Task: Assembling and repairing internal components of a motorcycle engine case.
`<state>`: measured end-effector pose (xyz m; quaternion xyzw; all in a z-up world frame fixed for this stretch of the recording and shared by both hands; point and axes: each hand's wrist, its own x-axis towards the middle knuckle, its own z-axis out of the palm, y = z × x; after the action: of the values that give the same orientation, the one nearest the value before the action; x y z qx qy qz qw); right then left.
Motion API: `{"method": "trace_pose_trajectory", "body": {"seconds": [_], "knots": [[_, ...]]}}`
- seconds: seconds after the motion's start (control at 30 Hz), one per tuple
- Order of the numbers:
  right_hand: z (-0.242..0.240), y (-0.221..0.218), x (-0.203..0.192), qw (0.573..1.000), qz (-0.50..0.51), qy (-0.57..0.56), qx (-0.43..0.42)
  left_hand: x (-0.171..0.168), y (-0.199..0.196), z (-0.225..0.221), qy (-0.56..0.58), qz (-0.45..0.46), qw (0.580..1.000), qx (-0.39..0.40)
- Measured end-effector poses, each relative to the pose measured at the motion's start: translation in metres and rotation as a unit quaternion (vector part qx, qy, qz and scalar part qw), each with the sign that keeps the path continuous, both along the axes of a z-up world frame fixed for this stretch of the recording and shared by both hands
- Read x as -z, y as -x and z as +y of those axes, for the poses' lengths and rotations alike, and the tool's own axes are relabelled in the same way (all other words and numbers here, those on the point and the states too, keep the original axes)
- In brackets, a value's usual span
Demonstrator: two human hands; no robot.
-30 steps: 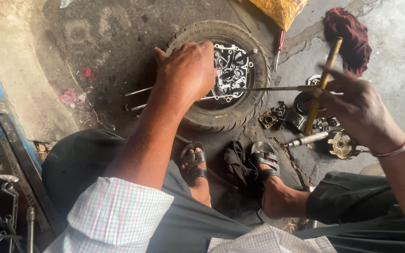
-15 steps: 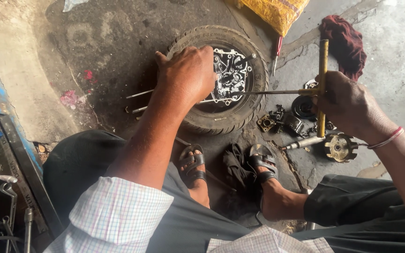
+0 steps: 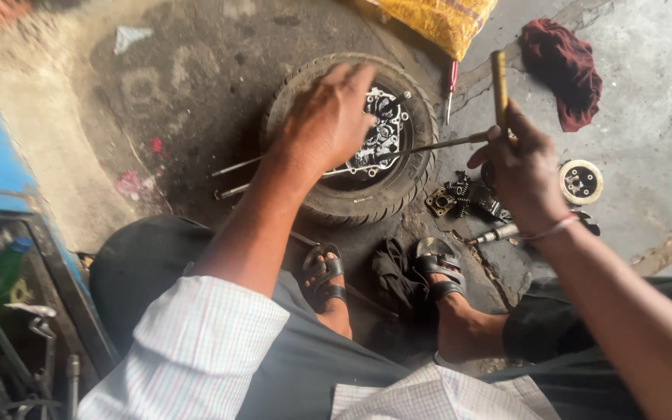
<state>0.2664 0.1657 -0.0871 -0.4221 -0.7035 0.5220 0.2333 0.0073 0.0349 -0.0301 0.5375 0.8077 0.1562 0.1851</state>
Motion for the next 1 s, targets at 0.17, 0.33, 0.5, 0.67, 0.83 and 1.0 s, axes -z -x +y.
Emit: {"method": "trace_pose_trajectory", "body": {"seconds": [0.17, 0.33, 0.5, 0.67, 0.83, 1.0], "knots": [[0.015, 0.010, 0.044, 0.936, 0.282, 0.176, 0.118, 0.030, -0.019, 0.032, -0.281, 0.104, 0.940, 0.163], [-0.001, 0.015, 0.024, 0.979, -0.051, -0.192, 0.052, 0.019, -0.047, 0.075, -0.296, 0.283, 0.887, 0.211], [0.001, 0.029, 0.020, 0.965, -0.088, -0.245, 0.044, -0.014, -0.070, 0.118, -0.178, 0.347, 0.875, 0.287], [-0.008, 0.031, 0.027, 0.961, -0.063, -0.265, 0.048, 0.003, -0.063, 0.137, -0.016, 0.322, 0.891, 0.319], [-0.038, 0.024, -0.011, 0.972, -0.041, -0.228, 0.050, 0.017, -0.038, 0.141, -0.165, 0.314, 0.867, 0.351], [-0.043, 0.024, 0.008, 0.956, 0.000, -0.290, 0.037, -0.008, -0.046, 0.147, -0.016, 0.331, 0.869, 0.367]]}}
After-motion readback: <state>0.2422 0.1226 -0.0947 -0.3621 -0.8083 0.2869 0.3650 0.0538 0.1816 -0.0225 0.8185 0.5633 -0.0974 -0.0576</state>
